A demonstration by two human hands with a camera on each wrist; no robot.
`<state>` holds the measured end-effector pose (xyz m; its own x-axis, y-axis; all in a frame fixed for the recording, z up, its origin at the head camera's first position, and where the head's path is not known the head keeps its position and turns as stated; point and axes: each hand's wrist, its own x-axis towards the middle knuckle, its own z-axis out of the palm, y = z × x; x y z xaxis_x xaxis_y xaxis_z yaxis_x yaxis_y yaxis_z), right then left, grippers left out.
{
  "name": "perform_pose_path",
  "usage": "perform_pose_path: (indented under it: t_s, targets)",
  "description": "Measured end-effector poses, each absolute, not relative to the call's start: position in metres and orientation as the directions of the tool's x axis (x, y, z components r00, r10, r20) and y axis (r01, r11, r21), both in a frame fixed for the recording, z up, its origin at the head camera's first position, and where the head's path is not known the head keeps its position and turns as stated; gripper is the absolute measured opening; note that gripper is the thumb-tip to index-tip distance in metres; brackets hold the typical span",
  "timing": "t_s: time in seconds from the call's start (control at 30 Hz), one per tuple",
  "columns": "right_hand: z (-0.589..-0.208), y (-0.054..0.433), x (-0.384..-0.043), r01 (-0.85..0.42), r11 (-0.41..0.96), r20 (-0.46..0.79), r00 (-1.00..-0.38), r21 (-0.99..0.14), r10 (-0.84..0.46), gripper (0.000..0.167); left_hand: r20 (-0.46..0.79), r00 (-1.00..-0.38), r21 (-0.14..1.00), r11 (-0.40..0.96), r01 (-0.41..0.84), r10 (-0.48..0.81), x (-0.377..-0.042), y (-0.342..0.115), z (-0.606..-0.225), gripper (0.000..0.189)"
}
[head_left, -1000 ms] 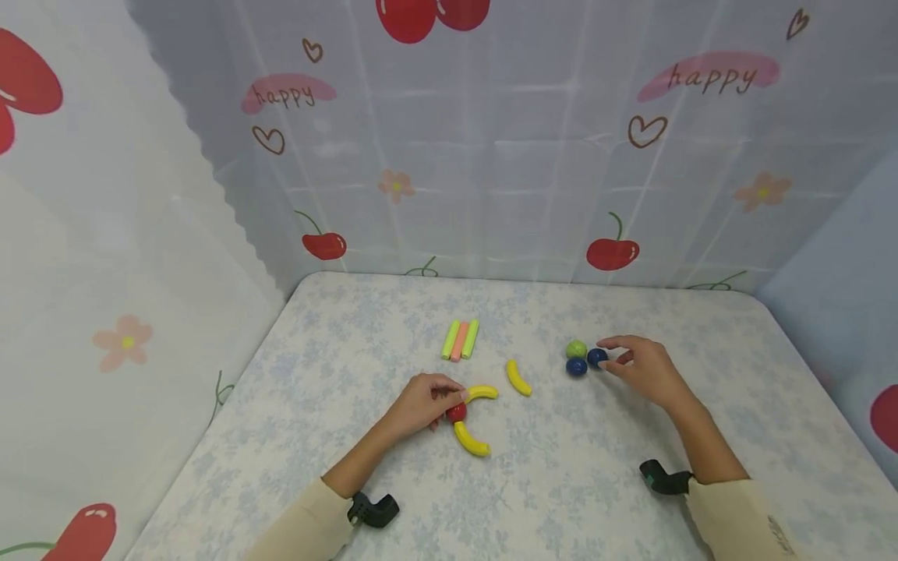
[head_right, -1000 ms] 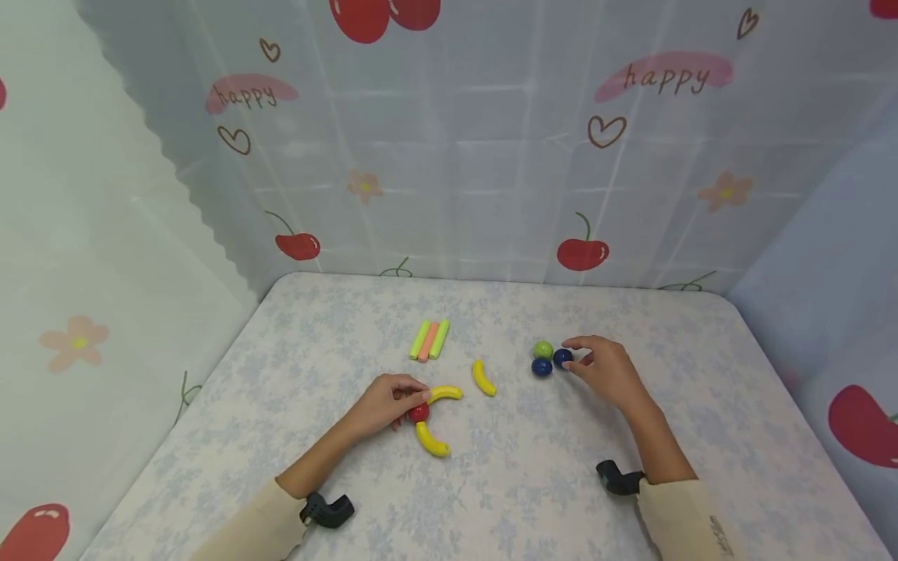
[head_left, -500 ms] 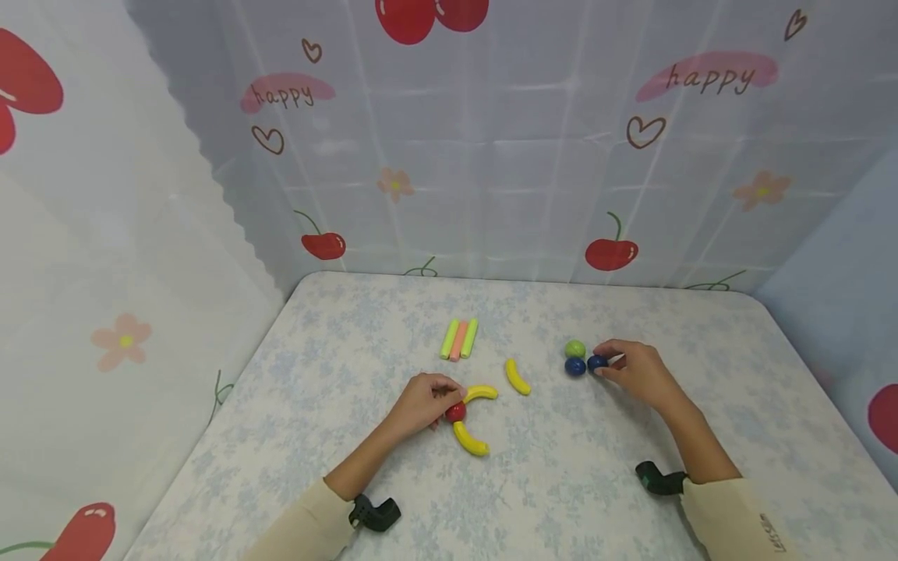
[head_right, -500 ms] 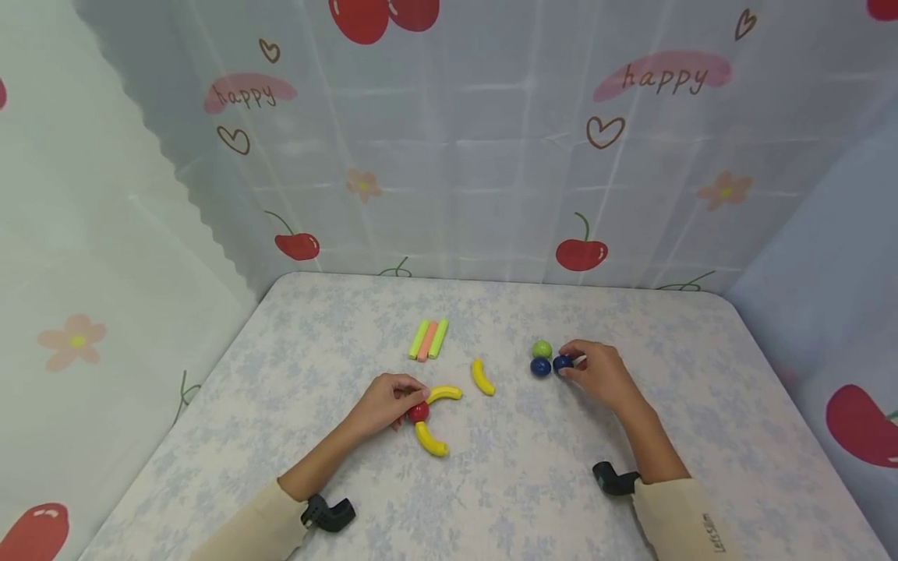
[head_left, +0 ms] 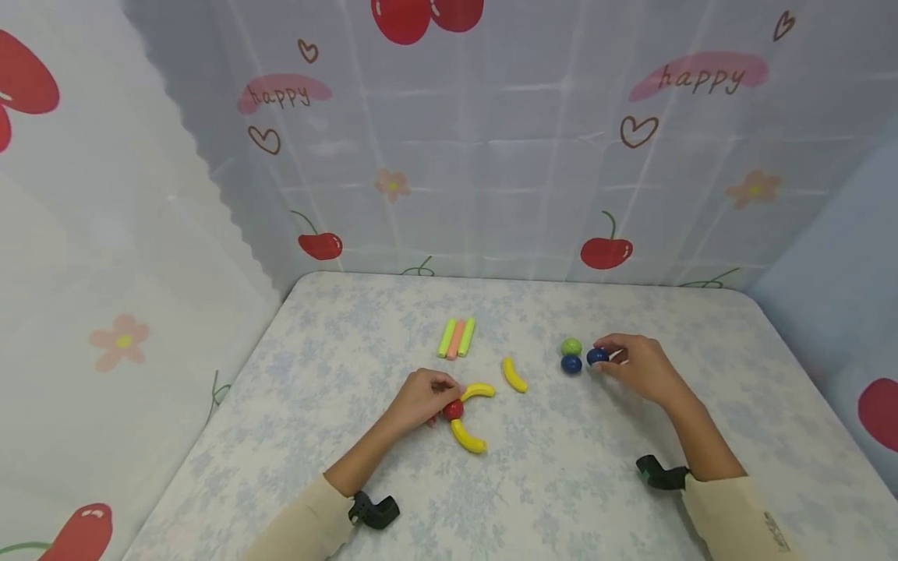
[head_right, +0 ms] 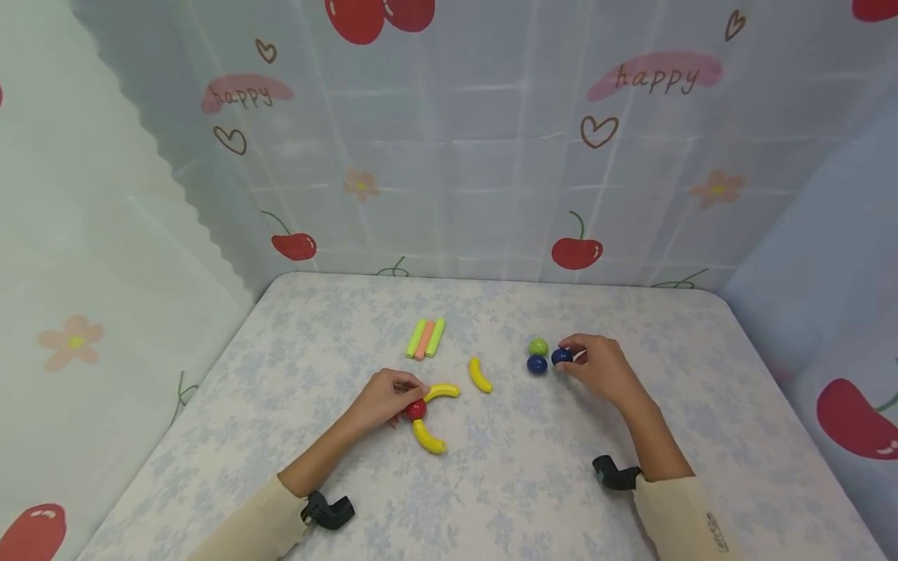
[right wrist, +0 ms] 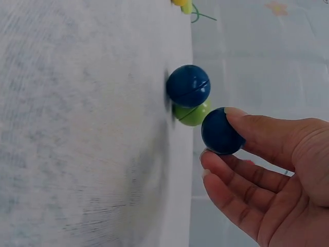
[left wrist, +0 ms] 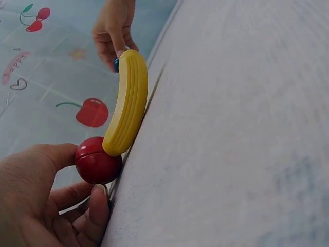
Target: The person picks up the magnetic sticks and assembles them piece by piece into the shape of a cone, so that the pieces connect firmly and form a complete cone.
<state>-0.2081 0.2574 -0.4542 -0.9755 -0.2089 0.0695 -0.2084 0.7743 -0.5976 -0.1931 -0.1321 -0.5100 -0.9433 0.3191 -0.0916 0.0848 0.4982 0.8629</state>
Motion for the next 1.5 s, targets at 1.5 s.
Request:
perform_pose_path:
  t_s: [1.5]
  targets:
    - [-0.464, 0.145, -0.173, -0.389, 0.572, 0.055, -0.856, -0.722, -0.513, 0.03, -0.142, -0.929, 0.839, 0.54, 0.071, 0.342, -0.185, -0.131, -0.497, 0.018]
